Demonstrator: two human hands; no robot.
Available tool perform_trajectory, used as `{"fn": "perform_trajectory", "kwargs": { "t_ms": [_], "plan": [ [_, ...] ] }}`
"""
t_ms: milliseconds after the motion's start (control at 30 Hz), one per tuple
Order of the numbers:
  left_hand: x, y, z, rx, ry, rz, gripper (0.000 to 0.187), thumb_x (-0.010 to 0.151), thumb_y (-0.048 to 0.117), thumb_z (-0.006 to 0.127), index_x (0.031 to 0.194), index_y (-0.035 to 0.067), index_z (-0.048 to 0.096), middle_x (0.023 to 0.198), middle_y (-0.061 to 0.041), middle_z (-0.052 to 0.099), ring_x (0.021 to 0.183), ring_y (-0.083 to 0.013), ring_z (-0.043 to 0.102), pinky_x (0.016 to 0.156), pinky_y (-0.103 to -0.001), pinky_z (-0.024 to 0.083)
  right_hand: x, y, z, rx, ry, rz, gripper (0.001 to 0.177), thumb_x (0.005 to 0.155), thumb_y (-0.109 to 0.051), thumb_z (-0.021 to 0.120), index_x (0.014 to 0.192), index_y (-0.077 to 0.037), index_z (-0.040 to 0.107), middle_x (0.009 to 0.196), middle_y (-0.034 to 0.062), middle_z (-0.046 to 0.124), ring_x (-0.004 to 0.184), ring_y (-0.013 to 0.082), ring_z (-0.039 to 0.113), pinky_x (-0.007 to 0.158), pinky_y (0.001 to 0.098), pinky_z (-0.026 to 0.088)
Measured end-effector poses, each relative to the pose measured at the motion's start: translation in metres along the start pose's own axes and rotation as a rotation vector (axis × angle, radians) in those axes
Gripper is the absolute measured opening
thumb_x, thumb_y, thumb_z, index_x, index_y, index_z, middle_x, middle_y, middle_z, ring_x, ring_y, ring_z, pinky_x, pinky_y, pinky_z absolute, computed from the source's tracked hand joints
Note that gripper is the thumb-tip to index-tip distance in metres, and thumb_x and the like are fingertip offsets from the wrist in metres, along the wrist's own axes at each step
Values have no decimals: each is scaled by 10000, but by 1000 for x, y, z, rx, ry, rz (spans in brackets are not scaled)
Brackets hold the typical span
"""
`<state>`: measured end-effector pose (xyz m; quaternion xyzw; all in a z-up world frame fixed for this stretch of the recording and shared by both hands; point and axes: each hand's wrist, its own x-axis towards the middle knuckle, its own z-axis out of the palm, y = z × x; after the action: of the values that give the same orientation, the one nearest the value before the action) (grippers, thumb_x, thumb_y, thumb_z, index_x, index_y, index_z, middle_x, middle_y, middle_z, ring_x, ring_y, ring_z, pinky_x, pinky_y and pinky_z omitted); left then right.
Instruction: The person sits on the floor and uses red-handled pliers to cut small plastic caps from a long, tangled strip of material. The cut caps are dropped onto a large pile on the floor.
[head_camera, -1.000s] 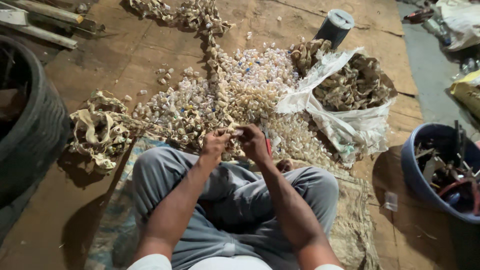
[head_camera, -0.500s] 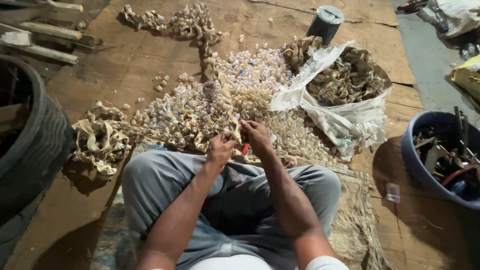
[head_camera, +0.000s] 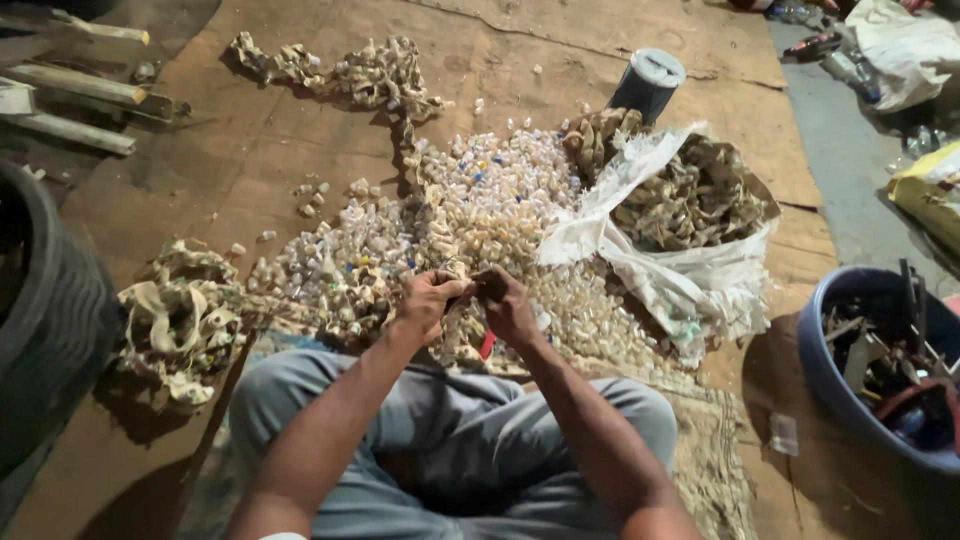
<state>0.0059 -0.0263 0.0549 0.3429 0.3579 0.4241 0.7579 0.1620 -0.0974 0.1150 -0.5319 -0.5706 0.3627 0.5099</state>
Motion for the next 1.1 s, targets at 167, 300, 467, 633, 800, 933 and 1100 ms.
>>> {"fn": "perform_trajectory", "kwargs": {
  "t_ms": [167,300,467,633,800,933,1100],
  "plan": [
    [8,49,22,110,80,-101,100,891,84,761,924,9,704,784,-79,709,596,-172,597,507,-302,501,38,-11,-18,-382,-23,-439,110,952,38,664,1000,-61,659,980,90,696,898,198,688,748,322,555],
    [7,74,22,353,203,-167,115,915,199,696,942,87,707,756,-51,714,536,-127,564,432,-273,474,59,-3,-16,-117,-81,-302,251,894,-3,667,1118,-83,591,1089,34,643,979,166,641,764,293,598],
    [29,48,17,233,166,-54,122,883,148,775,918,45,719,755,-26,664,503,-77,481,401,-246,404,70,38,-7,202,81,426,213,1076,-188,670,974,-3,696,750,71,630,652,177,573,578,291,481],
    [53,30,4,126,223,-67,126,871,129,778,897,54,680,726,-13,621,471,-83,429,373,-249,343,80,53,-16,222,47,250,162,946,-149,717,1032,-15,685,913,63,722,812,123,676,721,239,558],
    [60,26,-4,-229,158,-94,213,826,-23,603,1030,36,600,743,-72,618,593,-197,650,540,-325,547,93,50,-30,-420,236,-318,313,857,-29,726,1156,16,645,1172,247,616,997,274,637,866,360,567],
    [54,28,-6,-308,58,-131,400,779,13,511,1169,-26,591,782,-106,631,625,-233,611,620,-392,578,86,65,-25,197,84,590,264,1051,-235,633,1223,-42,684,932,136,648,718,214,590,632,396,515],
    [35,32,2,-385,17,-228,444,747,47,467,1166,-15,600,819,-133,661,645,-247,624,632,-387,574,77,85,-3,612,70,603,375,1022,-258,633,1283,11,620,979,101,686,786,175,664,693,350,590]
  ]
}}
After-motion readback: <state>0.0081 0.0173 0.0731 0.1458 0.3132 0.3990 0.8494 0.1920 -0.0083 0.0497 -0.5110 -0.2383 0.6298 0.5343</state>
